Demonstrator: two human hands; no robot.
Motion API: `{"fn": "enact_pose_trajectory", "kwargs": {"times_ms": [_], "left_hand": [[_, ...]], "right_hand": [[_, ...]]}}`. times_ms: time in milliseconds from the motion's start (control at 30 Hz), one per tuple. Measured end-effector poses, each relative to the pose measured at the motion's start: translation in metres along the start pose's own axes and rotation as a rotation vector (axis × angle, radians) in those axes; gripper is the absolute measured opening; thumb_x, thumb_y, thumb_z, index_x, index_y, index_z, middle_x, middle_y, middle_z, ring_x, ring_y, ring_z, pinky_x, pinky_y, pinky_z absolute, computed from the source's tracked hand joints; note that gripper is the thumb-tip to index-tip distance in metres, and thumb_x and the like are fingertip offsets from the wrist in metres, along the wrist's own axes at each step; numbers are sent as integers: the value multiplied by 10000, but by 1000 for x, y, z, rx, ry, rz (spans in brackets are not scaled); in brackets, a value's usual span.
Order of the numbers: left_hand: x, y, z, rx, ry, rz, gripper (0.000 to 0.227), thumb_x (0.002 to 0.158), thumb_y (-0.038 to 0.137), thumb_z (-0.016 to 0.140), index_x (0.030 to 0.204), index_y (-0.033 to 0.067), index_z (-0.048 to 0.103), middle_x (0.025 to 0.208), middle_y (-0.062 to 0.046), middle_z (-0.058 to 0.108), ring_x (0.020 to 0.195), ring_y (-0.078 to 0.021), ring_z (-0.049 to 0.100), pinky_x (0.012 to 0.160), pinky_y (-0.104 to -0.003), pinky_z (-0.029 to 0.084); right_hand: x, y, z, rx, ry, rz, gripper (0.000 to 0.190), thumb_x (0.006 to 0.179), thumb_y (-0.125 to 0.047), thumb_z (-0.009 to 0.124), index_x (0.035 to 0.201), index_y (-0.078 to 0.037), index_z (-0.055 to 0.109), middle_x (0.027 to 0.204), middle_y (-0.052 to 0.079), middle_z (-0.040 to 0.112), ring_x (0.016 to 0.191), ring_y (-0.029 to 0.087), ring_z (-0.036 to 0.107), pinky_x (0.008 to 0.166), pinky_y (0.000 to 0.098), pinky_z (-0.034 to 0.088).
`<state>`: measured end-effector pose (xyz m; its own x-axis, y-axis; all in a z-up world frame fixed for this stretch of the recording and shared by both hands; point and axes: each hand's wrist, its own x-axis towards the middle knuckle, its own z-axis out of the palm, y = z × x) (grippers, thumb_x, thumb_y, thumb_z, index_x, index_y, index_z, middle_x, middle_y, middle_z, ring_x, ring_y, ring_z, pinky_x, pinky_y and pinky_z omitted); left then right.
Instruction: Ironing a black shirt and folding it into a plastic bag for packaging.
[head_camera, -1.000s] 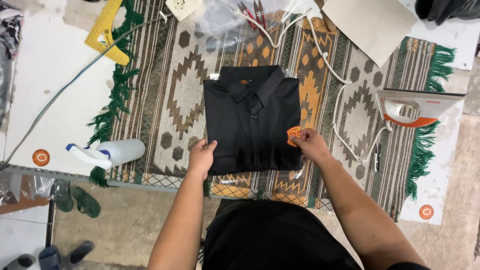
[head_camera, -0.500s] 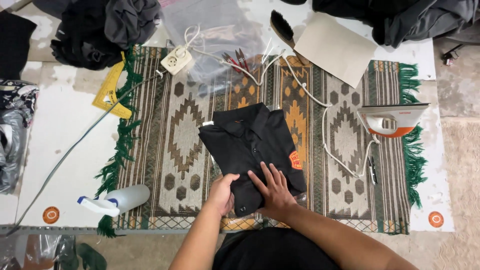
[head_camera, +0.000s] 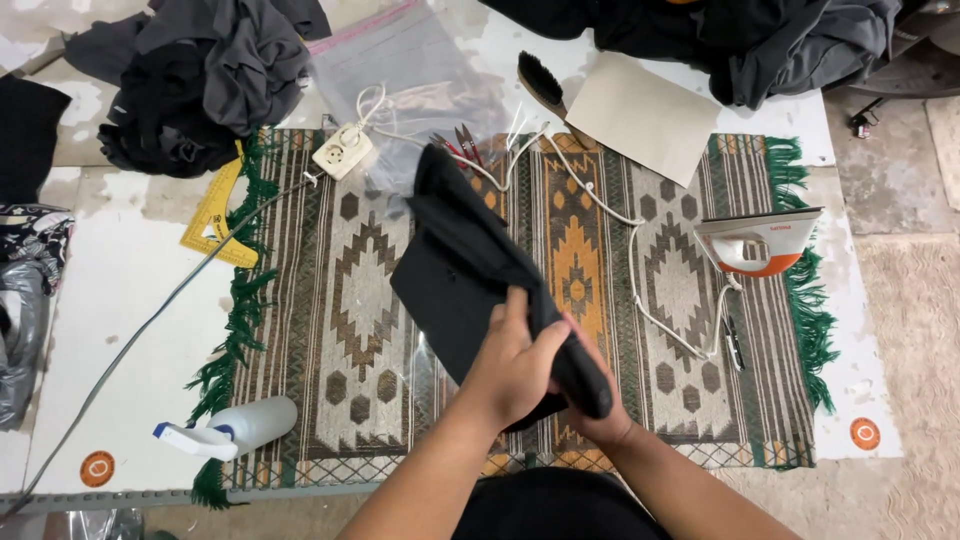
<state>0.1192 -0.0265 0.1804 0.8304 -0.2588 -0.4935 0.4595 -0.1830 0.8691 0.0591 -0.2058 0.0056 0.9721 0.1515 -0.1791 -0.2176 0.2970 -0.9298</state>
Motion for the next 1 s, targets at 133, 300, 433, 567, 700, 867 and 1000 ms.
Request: {"fn": "enact_pose_trajectory", "kwargs": {"times_ms": [133, 300, 433, 567, 700, 867, 1000], "left_hand": [[17, 9, 10, 83, -142, -16, 847, 1033, 453, 383, 1649, 53, -40, 1465, -418, 338, 1049, -422, 707, 687, -365, 660], [62, -100, 4, 580, 169, -85, 767, 980, 444, 628, 1558, -6, 400, 1298, -331, 597, 1319, -464, 505, 1107, -542, 388], [79, -127, -23, 738, 209, -296, 772, 990, 490, 579, 1630, 131, 339, 1590, -244, 350, 1448, -431, 363, 1121, -597, 353], [113, -140, -36, 718, 252, -286, 727, 1038, 420, 551, 1638, 89, 307, 1616, -247, 330, 1468, -448, 356, 1128, -645, 333], [160, -175, -46, 758, 213, -326, 787, 955, 599, 630, 1567, 146, 431, 1492, -162, 495, 1378, -380, 475, 1067, -576, 433], [176, -194, -59, 672, 43, -330, 719, 886, 526, 741, 1410, 50, 615, 1379, -220, 626, 1310, -403, 586, 995, -540, 526], [156, -179, -61, 538, 6, -333, 592, 881, 365, 789, 1381, 76, 659, 1335, -193, 682, 1273, -378, 629, 930, -489, 584]], "right_hand": [[14, -5, -18, 122, 360, 190, 648, 858, -46, 746, 1458, -65, 502, 1399, 282, 562, 1252, 436, 582, 1097, 583, 433], [16, 43, -124, 111, 728, 594, 681, 822, -131, 851, 1434, -45, 565, 1405, 313, 555, 1296, 524, 527, 1102, 688, 390], [12, 28, -121, 16, 746, 532, 541, 914, -230, 810, 1376, -28, 613, 1329, 302, 615, 1215, 501, 591, 1002, 695, 475], [10, -11, -77, -95, 756, 374, 699, 981, -197, 692, 1544, -75, 296, 1536, 349, 388, 1381, 569, 401, 1100, 736, 368], [5, -7, -78, -190, 676, 371, 825, 919, -100, 726, 1586, -147, 243, 1587, 291, 365, 1446, 519, 351, 1169, 683, 344], [8, 15, -116, -272, 614, 403, 849, 920, -93, 726, 1613, -231, 255, 1567, 232, 429, 1427, 481, 403, 1115, 684, 388], [18, 31, -141, -393, 504, 388, 741, 912, -114, 754, 1549, -200, 384, 1476, 221, 533, 1381, 452, 484, 1091, 649, 438]]}}
